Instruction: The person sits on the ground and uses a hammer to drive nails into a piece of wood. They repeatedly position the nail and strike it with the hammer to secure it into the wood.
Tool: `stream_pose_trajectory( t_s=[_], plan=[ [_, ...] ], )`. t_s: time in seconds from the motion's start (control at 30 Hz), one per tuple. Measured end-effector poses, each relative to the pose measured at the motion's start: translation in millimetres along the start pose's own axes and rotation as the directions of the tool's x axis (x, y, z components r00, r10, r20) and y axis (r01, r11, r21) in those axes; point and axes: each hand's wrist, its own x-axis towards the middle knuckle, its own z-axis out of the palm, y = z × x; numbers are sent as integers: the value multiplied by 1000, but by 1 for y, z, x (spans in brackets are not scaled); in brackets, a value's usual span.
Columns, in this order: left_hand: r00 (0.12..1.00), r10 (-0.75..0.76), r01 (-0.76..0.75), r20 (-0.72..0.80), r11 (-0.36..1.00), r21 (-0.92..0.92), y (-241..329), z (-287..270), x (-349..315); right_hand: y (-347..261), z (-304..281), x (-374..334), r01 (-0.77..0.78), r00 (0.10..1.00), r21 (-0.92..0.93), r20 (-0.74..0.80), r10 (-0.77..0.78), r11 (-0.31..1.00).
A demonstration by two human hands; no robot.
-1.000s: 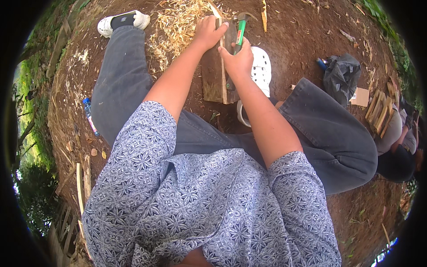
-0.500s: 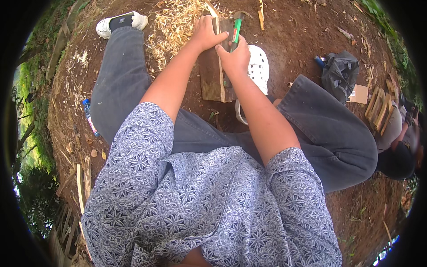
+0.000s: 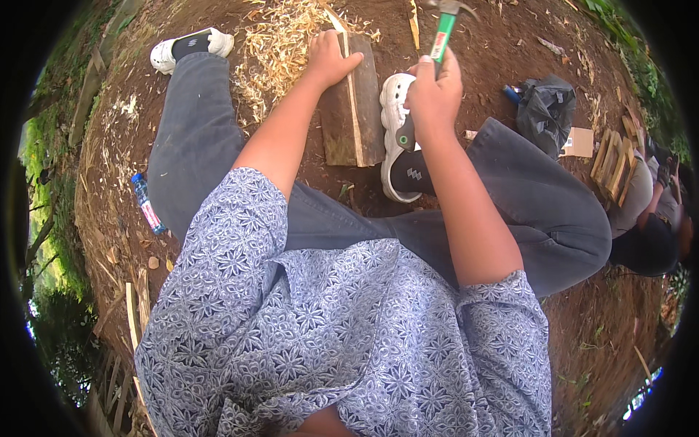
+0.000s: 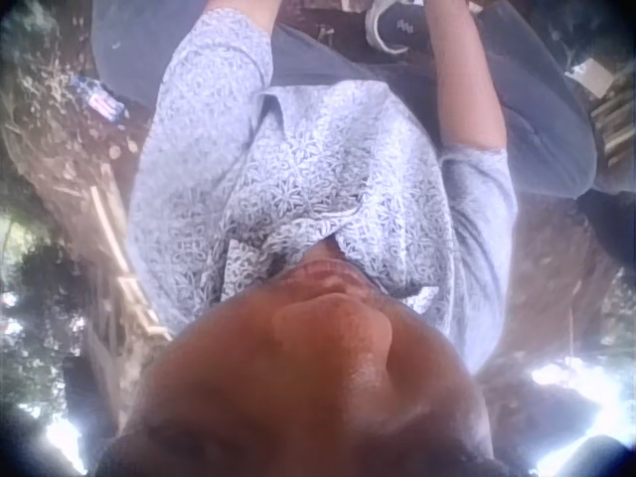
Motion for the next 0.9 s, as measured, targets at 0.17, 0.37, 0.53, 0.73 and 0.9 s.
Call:
stream_pose_trajectory(
  t_s=[0.17, 0.37, 0.53, 0.73, 0.9],
  plan=[
    [1000, 3, -4, 2, 999, 33, 7, -4, 1, 14, 10, -32, 93, 995, -9, -36, -93, 996],
    [1000, 10, -10, -26, 1000, 29, 10, -6, 0, 35, 30, -35, -22, 997, -52, 77, 26, 998],
    [999, 9, -7, -35, 998, 56, 3, -4, -2, -6, 15, -20, 95, 989, 146, -125, -77, 985],
    [1000, 4, -3, -25, 999, 42, 8, -2, 1, 16, 20, -31, -253, 930, -159, 231, 285, 954],
    [999, 15, -14, -41, 999, 34, 3, -3, 0, -18, -5, -2, 58, 996, 93, -79, -51, 994]
  ],
)
